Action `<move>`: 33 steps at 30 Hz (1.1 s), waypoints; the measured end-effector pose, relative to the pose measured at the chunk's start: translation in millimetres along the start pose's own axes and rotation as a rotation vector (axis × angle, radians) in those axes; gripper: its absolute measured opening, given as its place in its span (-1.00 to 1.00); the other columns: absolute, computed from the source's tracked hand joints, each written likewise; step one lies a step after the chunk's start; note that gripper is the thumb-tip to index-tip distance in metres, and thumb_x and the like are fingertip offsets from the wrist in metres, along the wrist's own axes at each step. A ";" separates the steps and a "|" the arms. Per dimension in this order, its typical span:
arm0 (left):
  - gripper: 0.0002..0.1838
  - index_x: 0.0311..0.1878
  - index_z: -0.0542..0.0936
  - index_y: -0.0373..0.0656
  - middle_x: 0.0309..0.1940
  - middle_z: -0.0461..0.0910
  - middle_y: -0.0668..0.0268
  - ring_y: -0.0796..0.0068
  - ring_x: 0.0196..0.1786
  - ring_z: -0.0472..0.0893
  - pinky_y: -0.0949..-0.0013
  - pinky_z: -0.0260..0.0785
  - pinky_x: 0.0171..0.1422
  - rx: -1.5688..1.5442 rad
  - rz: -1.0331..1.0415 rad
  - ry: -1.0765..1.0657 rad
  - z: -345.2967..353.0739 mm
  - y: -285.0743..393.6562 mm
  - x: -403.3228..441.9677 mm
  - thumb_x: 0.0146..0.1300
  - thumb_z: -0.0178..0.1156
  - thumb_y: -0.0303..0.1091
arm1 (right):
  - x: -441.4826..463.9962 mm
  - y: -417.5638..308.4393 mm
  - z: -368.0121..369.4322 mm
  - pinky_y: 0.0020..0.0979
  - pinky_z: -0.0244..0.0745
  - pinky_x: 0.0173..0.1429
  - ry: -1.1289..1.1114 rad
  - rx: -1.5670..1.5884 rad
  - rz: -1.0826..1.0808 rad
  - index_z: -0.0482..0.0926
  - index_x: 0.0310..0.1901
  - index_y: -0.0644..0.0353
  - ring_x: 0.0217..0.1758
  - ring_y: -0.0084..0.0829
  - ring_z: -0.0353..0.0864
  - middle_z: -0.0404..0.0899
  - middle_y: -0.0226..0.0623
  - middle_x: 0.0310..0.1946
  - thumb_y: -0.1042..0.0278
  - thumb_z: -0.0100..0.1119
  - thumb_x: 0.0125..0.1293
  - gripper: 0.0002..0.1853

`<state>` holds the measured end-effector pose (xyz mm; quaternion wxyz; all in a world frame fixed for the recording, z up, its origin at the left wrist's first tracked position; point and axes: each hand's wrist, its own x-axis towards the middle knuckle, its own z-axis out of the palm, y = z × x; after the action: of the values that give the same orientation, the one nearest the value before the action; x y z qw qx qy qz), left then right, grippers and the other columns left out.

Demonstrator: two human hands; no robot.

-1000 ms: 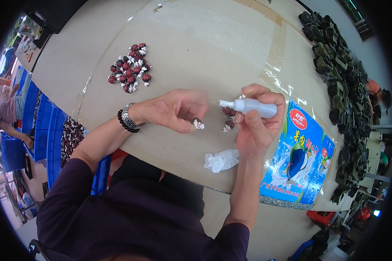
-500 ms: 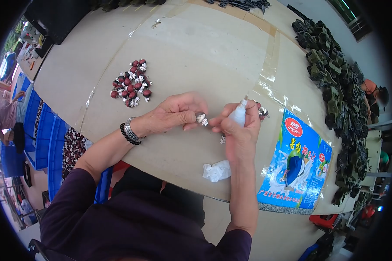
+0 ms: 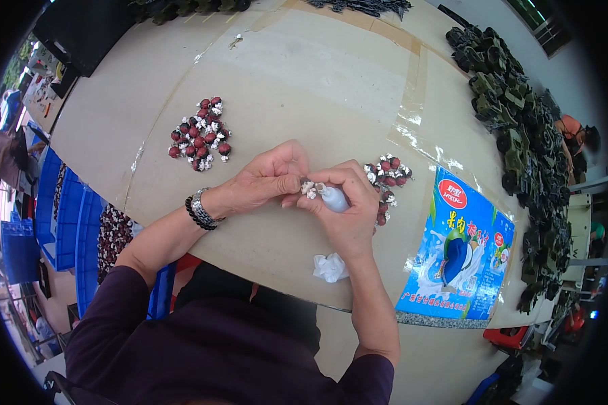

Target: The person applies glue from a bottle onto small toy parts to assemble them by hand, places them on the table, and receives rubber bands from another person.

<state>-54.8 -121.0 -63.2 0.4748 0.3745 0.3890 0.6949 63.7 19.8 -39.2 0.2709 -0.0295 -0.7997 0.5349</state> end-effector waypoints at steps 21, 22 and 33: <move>-0.82 -0.10 0.30 -0.20 -0.49 0.43 0.40 0.71 -0.50 0.39 0.57 0.20 -0.45 -0.052 0.094 0.008 2.0 -16.6 2.4 0.37 0.04 -0.35 | -4.8 4.5 7.3 -0.39 0.32 0.01 0.100 -0.173 -0.079 0.53 -0.36 0.26 -0.20 -0.39 0.39 0.41 -0.34 -0.37 0.64 0.40 -0.26 -0.67; -0.82 -0.10 0.30 -0.20 -0.49 0.43 0.40 0.71 -0.50 0.39 0.57 0.20 -0.45 -0.033 0.116 0.055 1.9 -12.8 0.0 0.37 0.04 -0.35 | -5.7 7.9 8.0 -0.39 0.32 0.01 0.060 -0.142 -0.102 0.53 -0.36 0.26 -0.20 -0.39 0.39 0.41 -0.34 -0.37 0.64 0.40 -0.26 -0.67; -0.77 -0.13 0.33 -0.21 -0.49 0.46 0.37 0.70 -0.50 0.41 0.56 0.25 -0.45 0.036 0.117 0.069 3.0 -11.2 -0.6 0.35 0.10 -0.27 | -9.6 8.7 13.4 -0.39 0.30 0.02 0.139 -0.034 0.092 0.47 -0.33 0.26 -0.13 -0.40 0.32 0.32 -0.37 -0.27 0.59 0.33 0.00 -0.78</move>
<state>-47.9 -118.2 -72.1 0.4129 0.3810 0.3948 0.7270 63.5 9.0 -54.4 0.3002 -0.1079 -0.7859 0.5297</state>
